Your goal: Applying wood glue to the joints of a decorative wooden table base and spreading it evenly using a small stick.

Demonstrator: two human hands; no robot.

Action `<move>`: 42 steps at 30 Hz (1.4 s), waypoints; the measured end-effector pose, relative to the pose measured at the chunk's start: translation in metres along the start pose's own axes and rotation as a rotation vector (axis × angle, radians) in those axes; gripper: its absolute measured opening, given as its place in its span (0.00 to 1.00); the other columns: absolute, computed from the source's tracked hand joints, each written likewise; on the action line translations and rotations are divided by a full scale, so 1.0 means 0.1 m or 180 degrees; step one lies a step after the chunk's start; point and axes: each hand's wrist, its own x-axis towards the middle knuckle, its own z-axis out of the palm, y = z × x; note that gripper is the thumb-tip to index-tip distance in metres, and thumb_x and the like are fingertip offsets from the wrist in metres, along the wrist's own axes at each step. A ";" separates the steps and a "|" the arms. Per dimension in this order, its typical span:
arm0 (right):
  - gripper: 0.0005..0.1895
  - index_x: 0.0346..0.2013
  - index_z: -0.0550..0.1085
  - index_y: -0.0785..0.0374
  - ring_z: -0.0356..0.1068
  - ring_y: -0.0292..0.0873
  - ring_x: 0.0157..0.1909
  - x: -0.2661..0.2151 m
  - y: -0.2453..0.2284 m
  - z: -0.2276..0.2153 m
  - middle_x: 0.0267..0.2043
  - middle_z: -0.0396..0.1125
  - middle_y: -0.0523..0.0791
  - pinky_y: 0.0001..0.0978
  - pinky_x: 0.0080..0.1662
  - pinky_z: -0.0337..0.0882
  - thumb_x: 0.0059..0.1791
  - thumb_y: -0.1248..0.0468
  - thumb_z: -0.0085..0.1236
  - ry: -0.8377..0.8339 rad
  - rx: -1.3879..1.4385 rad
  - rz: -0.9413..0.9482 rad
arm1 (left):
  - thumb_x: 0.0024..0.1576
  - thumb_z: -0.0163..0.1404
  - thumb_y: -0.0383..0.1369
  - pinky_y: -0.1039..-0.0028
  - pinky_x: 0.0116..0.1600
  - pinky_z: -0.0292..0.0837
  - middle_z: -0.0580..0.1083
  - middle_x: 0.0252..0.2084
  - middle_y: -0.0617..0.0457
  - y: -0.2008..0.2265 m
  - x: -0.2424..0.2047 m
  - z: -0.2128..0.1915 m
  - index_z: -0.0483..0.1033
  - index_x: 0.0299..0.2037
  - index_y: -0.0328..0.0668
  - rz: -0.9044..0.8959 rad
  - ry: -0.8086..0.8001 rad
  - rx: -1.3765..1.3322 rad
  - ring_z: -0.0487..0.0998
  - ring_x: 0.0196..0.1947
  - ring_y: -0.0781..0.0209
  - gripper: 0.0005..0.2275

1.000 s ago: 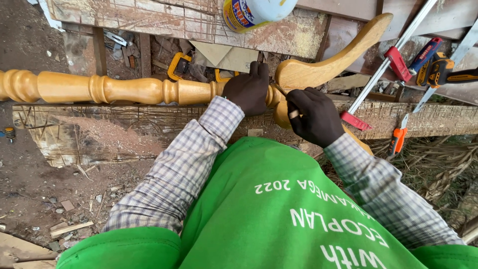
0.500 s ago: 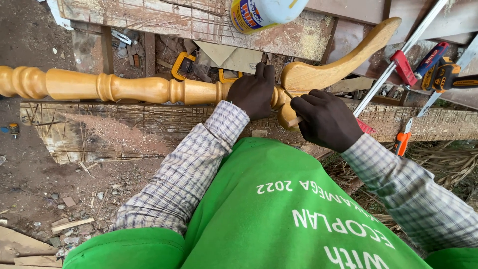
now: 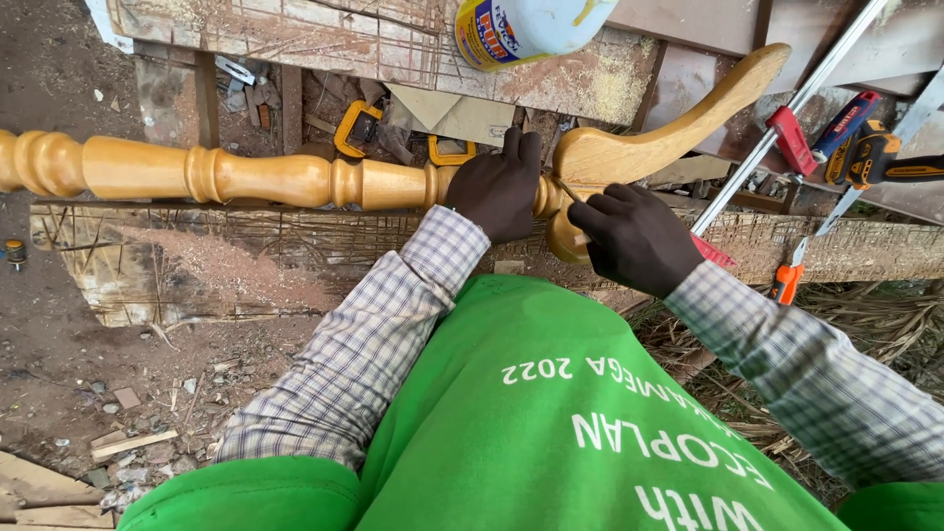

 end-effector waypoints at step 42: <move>0.04 0.52 0.81 0.65 0.74 0.66 0.36 -0.53 0.04 0.05 0.31 0.69 0.59 0.57 0.43 0.71 0.63 0.74 0.63 0.1331 0.1705 0.2074 | 0.51 0.54 0.22 0.51 0.32 0.70 0.71 0.61 0.25 -0.15 0.06 0.24 0.65 0.68 0.29 0.0124 0.0220 0.0106 0.78 0.21 0.32 0.30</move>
